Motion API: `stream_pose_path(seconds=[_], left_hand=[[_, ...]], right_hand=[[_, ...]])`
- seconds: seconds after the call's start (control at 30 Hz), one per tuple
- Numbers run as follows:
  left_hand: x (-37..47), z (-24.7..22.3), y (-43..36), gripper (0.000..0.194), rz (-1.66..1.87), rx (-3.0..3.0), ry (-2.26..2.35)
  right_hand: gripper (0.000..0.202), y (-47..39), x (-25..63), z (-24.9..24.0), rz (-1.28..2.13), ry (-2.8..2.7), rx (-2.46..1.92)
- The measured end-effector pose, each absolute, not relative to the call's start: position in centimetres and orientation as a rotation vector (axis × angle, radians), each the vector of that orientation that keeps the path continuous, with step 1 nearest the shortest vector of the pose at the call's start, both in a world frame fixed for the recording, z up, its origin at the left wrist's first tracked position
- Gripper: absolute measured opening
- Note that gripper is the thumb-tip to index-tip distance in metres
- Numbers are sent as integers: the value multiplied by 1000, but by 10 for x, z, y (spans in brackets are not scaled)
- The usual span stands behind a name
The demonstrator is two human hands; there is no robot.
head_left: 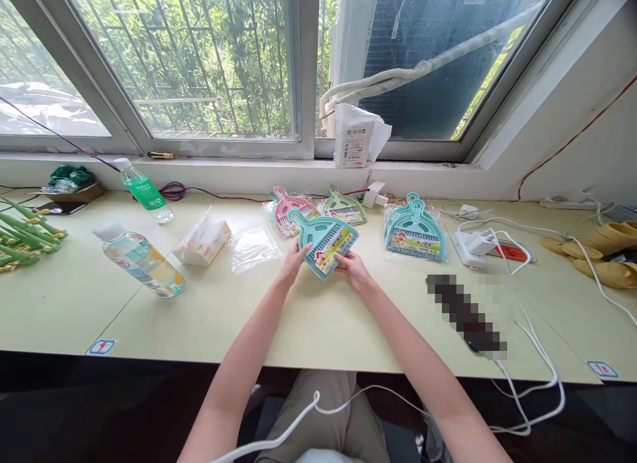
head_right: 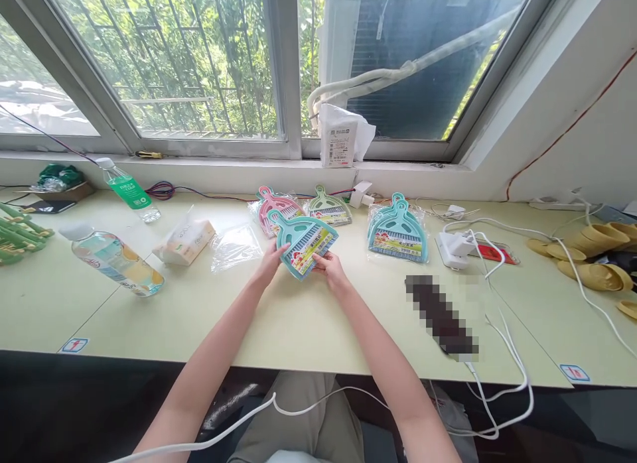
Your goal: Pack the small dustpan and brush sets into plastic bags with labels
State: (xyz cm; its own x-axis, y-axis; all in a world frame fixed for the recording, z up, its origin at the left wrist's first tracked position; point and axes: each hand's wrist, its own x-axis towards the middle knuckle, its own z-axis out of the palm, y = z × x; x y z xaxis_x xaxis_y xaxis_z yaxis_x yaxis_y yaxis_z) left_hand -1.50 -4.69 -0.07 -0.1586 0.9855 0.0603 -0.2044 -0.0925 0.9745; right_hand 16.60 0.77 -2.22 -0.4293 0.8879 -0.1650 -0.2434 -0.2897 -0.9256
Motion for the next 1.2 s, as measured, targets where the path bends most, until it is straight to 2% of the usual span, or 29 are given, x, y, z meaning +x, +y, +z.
stream_pose_path(seconds=[0.07, 0.13, 0.2, 0.27, 0.3, 0.37, 0.43, 0.6, 0.77, 0.9, 1.03, 1.2], left_hand=[[-24, 1, -44, 49, 1644, 1054, 1346], [-39, 2, -43, 38, 1839, 1026, 1744], [-57, -1, -43, 44, 1827, 964, 2208], [-74, -6, -45, 59, 1593, 952, 2497], [-81, -9, -46, 58, 1472, 990, 2551], [-92, -14, -47, 41, 1357, 1099, 2578], [-98, -16, -48, 34, 1381, 1115, 2607], [-93, 4, -56, 40, 1684, 1088, 2596], [-73, 24, -64, 37, 1998, 1204, 2503], [-56, 12, -52, 34, 1767, 1500, 2340], [-51, -8, -38, 31, 1507, 1599, 2321], [-62, -18, -33, 38, 1729, 1394, 2406]], right_hand=[[24, 8, 168, -23, 1778, -1140, -925], [24, 8, 168, -24, 1749, -1158, -920], [23, 7, 168, -24, 1736, -1159, -912], [22, 5, 167, -23, 1729, -1152, -911], [22, 4, 166, -22, 1728, -1152, -914], [22, 3, 166, -19, 1728, -1158, -916], [22, 3, 166, -17, 1725, -1160, -912], [18, 7, 171, -15, 1699, -1105, -906], [25, 12, 179, -10, 1684, -1063, -789], [29, 15, 186, -4, 1704, -1122, -764], [23, 16, 191, -1, 1764, -1259, -859], [11, 17, 193, -3, 1759, -1275, -1005]])
